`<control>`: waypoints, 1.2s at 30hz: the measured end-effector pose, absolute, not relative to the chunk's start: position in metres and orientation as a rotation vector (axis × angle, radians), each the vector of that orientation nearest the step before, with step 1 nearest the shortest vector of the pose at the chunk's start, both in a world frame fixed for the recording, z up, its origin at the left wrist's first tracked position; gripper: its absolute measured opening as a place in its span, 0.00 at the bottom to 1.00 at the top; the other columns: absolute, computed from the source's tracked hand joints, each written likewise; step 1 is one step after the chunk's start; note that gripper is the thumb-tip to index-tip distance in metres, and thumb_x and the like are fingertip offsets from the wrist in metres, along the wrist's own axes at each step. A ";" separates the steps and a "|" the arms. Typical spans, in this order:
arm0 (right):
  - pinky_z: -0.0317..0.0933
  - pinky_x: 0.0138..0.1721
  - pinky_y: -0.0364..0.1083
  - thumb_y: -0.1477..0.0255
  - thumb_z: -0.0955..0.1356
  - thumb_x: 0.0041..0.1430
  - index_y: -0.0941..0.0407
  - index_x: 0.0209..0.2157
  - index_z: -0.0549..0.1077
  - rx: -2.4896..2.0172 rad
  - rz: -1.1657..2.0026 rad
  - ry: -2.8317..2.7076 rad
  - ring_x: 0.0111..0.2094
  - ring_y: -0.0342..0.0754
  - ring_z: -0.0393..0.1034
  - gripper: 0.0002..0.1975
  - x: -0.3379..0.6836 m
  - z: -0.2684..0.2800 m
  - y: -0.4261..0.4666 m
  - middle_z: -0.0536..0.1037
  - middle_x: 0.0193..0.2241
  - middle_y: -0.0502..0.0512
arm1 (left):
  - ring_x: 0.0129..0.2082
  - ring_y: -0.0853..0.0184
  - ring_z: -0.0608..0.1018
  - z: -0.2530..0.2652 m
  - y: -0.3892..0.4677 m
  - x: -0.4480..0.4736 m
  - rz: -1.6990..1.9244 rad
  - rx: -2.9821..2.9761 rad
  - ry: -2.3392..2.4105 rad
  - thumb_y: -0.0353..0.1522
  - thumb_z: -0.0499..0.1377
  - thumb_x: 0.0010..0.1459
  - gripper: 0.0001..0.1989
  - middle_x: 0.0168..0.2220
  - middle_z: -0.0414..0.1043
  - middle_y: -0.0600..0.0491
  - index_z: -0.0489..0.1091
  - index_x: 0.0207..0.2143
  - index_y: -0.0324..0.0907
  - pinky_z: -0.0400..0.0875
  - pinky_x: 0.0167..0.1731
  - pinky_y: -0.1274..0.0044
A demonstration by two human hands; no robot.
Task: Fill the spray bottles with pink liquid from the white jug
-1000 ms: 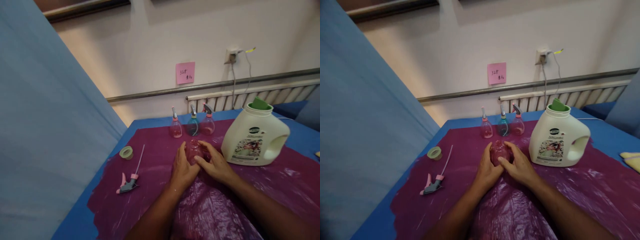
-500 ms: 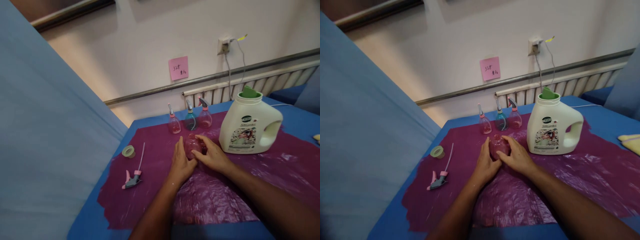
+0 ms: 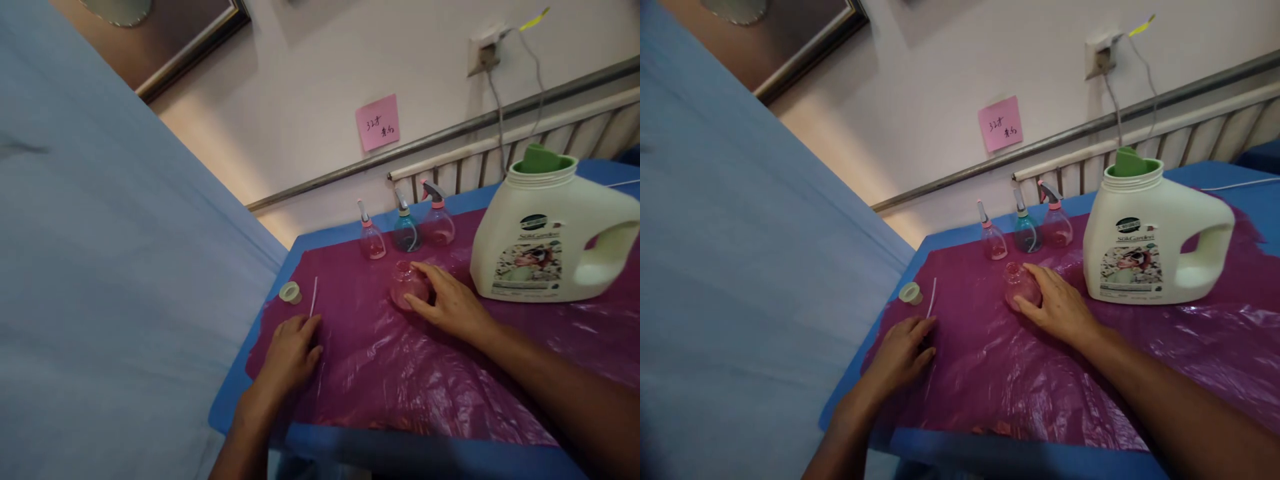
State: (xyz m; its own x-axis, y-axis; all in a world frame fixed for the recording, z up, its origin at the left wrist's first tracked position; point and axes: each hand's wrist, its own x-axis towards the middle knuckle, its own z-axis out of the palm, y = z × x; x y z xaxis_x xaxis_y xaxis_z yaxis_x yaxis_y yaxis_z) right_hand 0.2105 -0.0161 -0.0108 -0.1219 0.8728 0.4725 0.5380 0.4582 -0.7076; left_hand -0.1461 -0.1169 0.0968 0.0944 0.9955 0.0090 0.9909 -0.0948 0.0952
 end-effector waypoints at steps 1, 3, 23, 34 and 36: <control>0.74 0.64 0.68 0.53 0.72 0.67 0.50 0.68 0.72 -1.196 0.456 -1.795 0.62 0.68 0.79 0.33 0.210 -0.011 -0.016 0.81 0.62 0.65 | 0.61 0.43 0.81 0.094 -0.121 -0.158 0.100 2.247 2.076 0.35 0.63 0.61 0.26 0.59 0.82 0.42 0.78 0.62 0.50 0.71 0.66 0.49; 0.74 0.64 0.69 0.53 0.72 0.67 0.49 0.68 0.72 -1.190 0.455 -1.796 0.63 0.68 0.79 0.32 0.210 -0.010 -0.015 0.81 0.63 0.65 | 0.62 0.43 0.81 0.089 -0.128 -0.172 0.146 2.196 2.054 0.38 0.60 0.64 0.25 0.61 0.82 0.42 0.77 0.63 0.50 0.71 0.67 0.50; 0.66 0.71 0.68 0.60 0.73 0.68 0.53 0.74 0.66 -1.161 0.483 -1.842 0.70 0.66 0.72 0.37 0.209 -0.005 -0.011 0.75 0.70 0.69 | 0.38 0.63 0.83 0.143 -0.087 -0.037 1.325 1.773 1.678 0.55 0.59 0.74 0.27 0.52 0.86 0.45 0.79 0.56 0.43 0.84 0.36 0.73; 0.69 0.70 0.66 0.59 0.72 0.68 0.55 0.72 0.68 -1.164 0.465 -1.855 0.67 0.65 0.74 0.36 0.207 0.001 -0.009 0.78 0.67 0.68 | 0.29 0.66 0.77 0.251 -0.052 -0.021 0.640 2.239 1.567 0.52 0.58 0.75 0.22 0.31 0.78 0.53 0.82 0.43 0.45 0.74 0.29 0.77; 0.69 0.69 0.66 0.59 0.73 0.67 0.54 0.73 0.68 -1.155 0.459 -1.850 0.67 0.65 0.74 0.36 0.207 0.000 -0.008 0.78 0.67 0.68 | 0.29 0.66 0.77 0.262 -0.038 -0.016 0.497 2.273 1.541 0.51 0.57 0.75 0.22 0.31 0.77 0.53 0.81 0.42 0.45 0.75 0.29 0.76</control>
State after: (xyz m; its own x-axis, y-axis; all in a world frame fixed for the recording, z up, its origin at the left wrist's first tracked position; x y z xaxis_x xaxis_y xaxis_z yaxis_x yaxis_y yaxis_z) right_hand 0.2073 -0.0084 0.0002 -0.1785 0.8561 0.4850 0.5304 0.4989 -0.6854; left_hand -0.0159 -0.0377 0.2620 0.3470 0.9334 0.0916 0.8109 -0.3477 0.4708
